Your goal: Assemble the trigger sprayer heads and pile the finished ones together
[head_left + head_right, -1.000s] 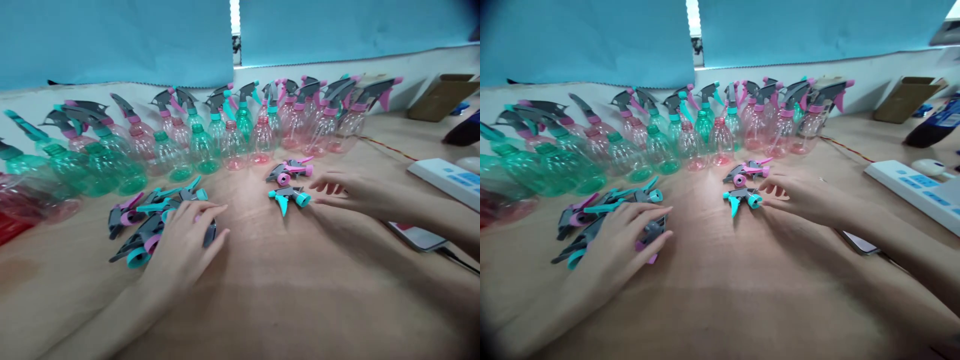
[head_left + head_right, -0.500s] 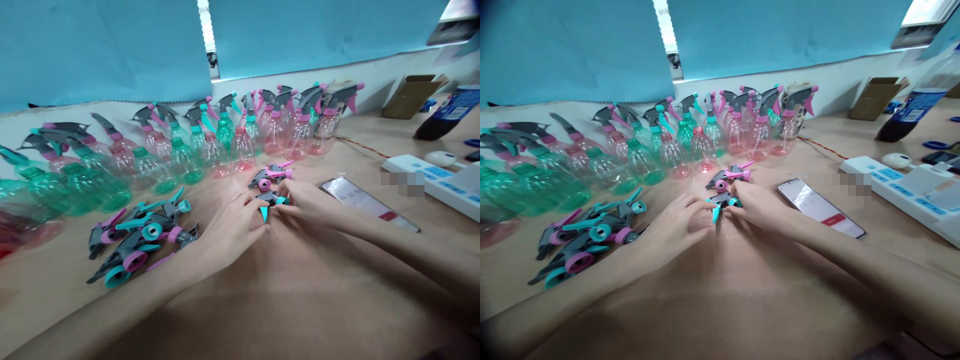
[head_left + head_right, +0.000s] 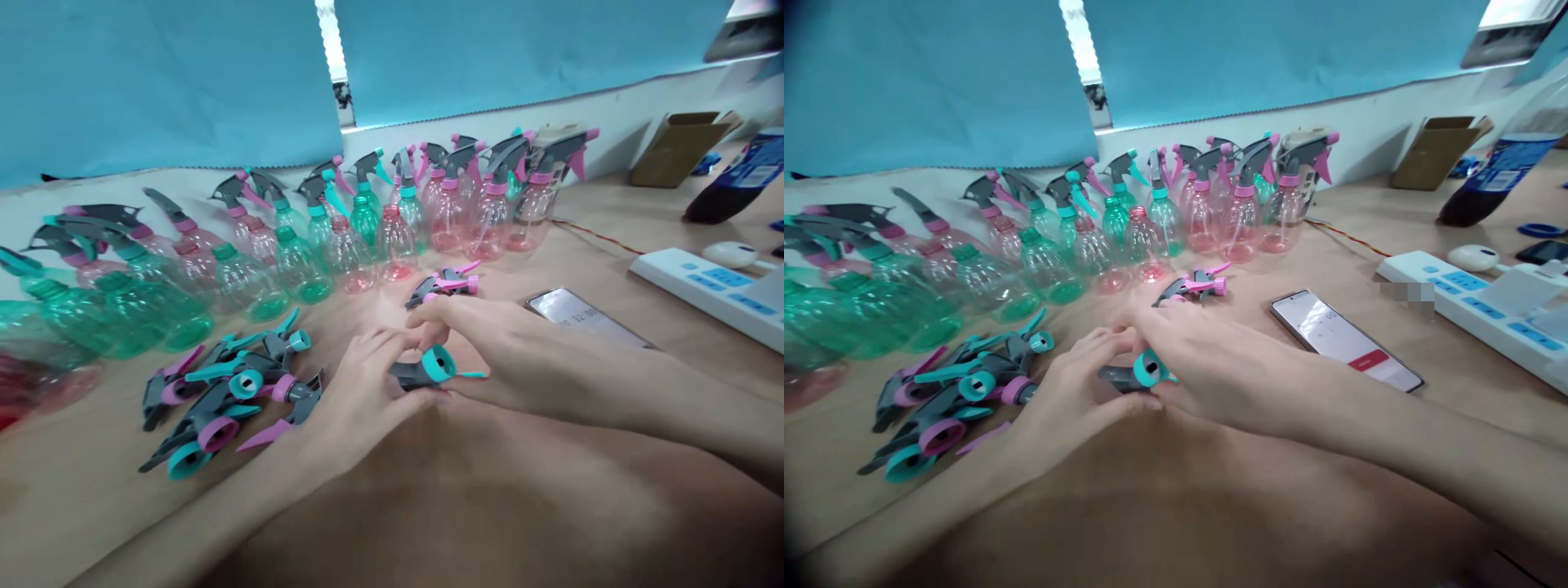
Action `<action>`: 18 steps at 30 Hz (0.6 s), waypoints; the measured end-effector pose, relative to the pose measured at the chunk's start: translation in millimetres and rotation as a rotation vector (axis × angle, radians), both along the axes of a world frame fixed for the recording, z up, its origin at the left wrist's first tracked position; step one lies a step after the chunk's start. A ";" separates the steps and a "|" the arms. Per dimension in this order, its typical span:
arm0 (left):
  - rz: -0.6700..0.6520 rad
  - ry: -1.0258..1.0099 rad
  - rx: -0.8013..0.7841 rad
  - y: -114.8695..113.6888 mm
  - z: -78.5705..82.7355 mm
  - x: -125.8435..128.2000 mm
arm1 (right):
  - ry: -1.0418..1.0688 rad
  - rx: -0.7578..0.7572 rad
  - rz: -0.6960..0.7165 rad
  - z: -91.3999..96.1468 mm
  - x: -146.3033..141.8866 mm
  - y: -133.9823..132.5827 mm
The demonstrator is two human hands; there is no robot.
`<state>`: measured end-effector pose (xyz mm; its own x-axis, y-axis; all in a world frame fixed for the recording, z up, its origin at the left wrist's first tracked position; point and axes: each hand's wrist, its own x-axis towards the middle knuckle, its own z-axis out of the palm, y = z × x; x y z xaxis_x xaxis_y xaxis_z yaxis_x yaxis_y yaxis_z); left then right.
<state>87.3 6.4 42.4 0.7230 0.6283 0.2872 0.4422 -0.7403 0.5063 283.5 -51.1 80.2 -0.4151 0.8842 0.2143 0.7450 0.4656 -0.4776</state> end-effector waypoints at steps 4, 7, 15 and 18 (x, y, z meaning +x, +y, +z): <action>0.016 -0.141 -0.150 -8.1 -5.7 -11.8 | -0.094 0.032 0.066 8.4 -8.7 -2.3; 0.021 -0.271 -0.229 -13.5 -15.6 -20.9 | -0.132 0.083 0.126 18.9 -8.1 3.1; 0.243 -0.416 -0.296 -19.4 -40.4 -30.4 | -0.183 0.002 0.131 41.6 -21.0 25.3; 0.238 -0.437 -0.356 -19.9 -40.8 -29.2 | -0.248 -0.055 0.130 30.7 -26.8 28.2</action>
<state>58.1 -13.4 1.5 0.4140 0.8699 0.2682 0.2701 -0.3987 0.8764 256.7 -22.9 110.9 -0.5592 0.8278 0.0458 0.7781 0.5431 -0.3154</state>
